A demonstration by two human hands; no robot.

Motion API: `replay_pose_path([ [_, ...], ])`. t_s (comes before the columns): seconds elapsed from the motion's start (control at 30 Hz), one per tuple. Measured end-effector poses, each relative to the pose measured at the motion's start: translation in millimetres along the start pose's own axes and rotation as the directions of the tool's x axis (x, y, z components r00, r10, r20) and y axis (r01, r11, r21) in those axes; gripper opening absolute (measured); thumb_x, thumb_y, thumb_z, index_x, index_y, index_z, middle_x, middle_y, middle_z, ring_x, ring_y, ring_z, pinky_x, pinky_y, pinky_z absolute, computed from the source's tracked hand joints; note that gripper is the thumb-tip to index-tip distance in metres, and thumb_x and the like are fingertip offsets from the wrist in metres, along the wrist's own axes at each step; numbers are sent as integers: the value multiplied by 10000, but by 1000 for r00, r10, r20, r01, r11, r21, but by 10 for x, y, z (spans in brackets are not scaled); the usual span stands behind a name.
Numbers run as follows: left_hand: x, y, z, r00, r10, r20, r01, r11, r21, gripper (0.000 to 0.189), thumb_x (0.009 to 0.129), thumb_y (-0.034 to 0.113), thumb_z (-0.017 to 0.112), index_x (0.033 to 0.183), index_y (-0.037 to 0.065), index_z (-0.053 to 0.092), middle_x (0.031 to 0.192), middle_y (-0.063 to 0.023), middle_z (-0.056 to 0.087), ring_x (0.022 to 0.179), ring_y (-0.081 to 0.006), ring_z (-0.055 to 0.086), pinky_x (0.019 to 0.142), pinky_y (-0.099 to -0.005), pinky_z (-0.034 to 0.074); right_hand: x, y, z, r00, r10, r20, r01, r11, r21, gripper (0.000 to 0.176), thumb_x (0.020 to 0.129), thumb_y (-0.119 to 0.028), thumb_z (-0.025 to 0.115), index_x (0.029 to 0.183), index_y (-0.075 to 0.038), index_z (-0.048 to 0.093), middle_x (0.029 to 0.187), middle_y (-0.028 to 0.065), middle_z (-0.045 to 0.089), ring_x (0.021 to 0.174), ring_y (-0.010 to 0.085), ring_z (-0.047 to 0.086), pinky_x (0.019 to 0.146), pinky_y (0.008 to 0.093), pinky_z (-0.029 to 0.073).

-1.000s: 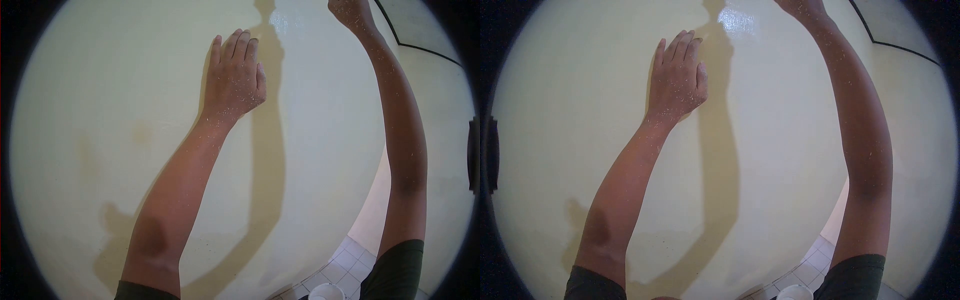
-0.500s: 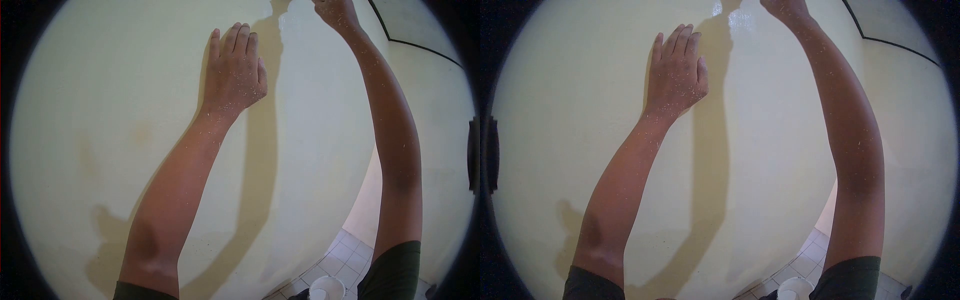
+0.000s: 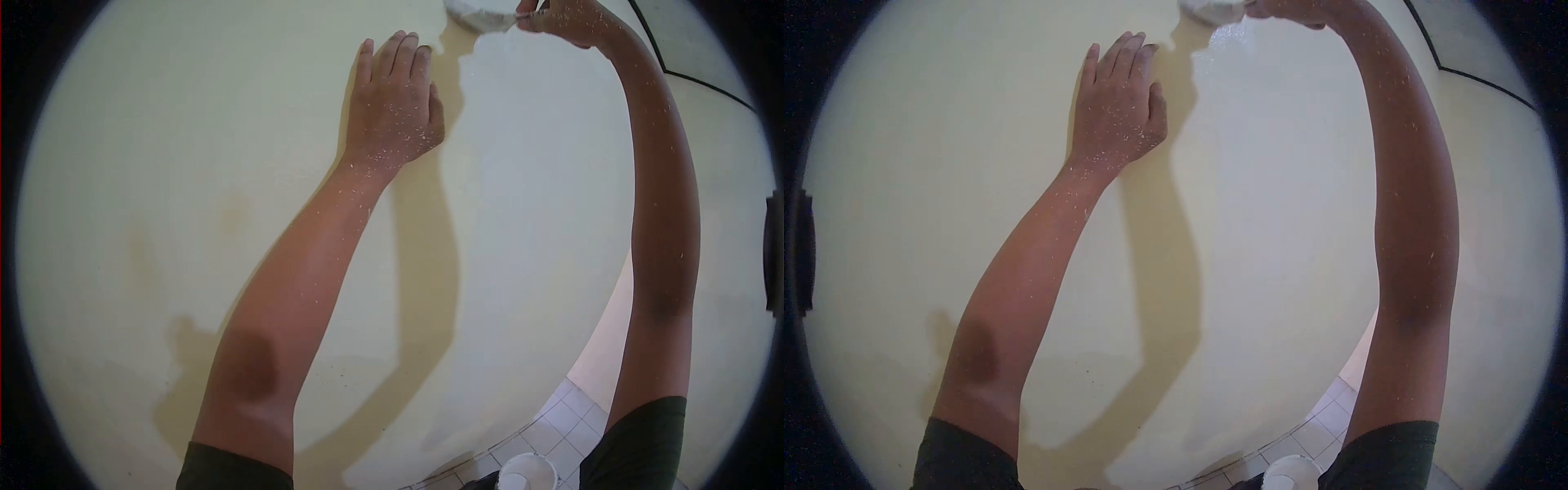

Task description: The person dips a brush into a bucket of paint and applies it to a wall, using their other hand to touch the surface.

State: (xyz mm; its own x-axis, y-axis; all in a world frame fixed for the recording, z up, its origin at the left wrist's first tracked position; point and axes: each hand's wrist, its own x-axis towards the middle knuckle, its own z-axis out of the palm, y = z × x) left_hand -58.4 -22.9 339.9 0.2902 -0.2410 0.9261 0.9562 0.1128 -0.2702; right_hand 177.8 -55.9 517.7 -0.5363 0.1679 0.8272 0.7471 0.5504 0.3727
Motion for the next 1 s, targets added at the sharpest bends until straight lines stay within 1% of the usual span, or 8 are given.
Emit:
replay_pose_path([
  [0.1, -95, -30, 24, 1000, 9, 9, -9, 1000, 22, 479, 907, 177, 528, 1361, 23, 527, 1453, -154, 525, 1434, -286, 438, 1238, -544, 263, -154, 96, 270, 977, -203, 71, 201, 979, 25, 129, 829, -146, 806, 902, -39, 803, 835, 136, 749, 789, 199, 669, 738, 363, 557],
  [0.13, -144, -43, 37, 1000, 14, 13, -14, 999, 29, 486, 906, 177, 527, 1368, 26, 520, 1454, -155, 524, 1436, -289, 436, 1240, -542, 259, -276, -19, 287, 971, -179, 158, 169, 983, 74, 113, 864, -135, 766, 887, -26, 784, 816, 165, 747, 743, 245, 691, 686, 395, 556],
  [0.2, -246, -75, 58, 1000, 16, 22, -17, 1000, 24, 490, 913, 176, 524, 1383, 37, 506, 1462, -149, 517, 1437, -288, 434, 1244, -538, 253, -550, 23, 639, 975, -222, -1, 219, 958, 187, 212, 774, -116, 859, 854, -50, 675, 969, 72, 654, 847, 164, 661, 762, 334, 554],
  [0.27, -331, -109, 59, 999, 27, 34, -27, 1000, 11, 487, 914, 184, 532, 1380, 44, 504, 1463, -141, 516, 1435, -283, 434, 1247, -528, 251, -758, -268, 608, 960, -172, 222, 152, 983, 104, 198, 825, -118, 828, 931, -75, 666, 1077, 75, 600, 945, 191, 646, 841, 349, 546],
  [0.53, -580, -305, -22, 984, 104, 141, -96, 994, -60, 487, 937, 167, 534, 1416, 86, 486, 1506, -111, 485, 1446, -302, 419, 1257, -526, 244, -1112, -357, 1055, 925, -264, 272, 176, 935, 306, 187, 778, 17, 706, 954, -7, 646, 951, 153, 684, 853, 284, 667, 718, 393, 532],
  [0.63, -731, -353, -64, 985, 84, 152, -72, 994, -82, 497, 931, 148, 539, 1421, 83, 481, 1516, -113, 473, 1455, -310, 404, 1260, -531, 242, -1210, -405, 1129, 933, -236, 273, 151, 942, 299, 138, 861, -72, 775, 902, -17, 655, 996, 138, 660, 855, 235, 657, 748, 370, 538],
  [0.73, -725, -223, -183, 984, 102, 148, -88, 991, -99, 504, 927, 139, 535, 1424, 80, 477, 1523, -110, 469, 1462, -314, 393, 1261, -529, 241, -1409, -271, 1186, 953, -269, 141, 202, 909, 365, 141, 874, -80, 766, 882, 8, 655, 939, 147, 659, 789, 223, 639, 696, 373, 514],
  [1.0, -769, -236, -144, 980, 99, 171, -98, 995, -14, 488, 917, 113, 527, 1402, 62, 499, 1513, -113, 479, 1454, -300, 408, 1256, -515, 257, -1548, -174, 1385, 978, -183, 101, 115, 875, 471, 154, 898, -103, 758, 929, 30, 687, 750, 134, 645, 671, 212, 598, 629, 396, 480],
])
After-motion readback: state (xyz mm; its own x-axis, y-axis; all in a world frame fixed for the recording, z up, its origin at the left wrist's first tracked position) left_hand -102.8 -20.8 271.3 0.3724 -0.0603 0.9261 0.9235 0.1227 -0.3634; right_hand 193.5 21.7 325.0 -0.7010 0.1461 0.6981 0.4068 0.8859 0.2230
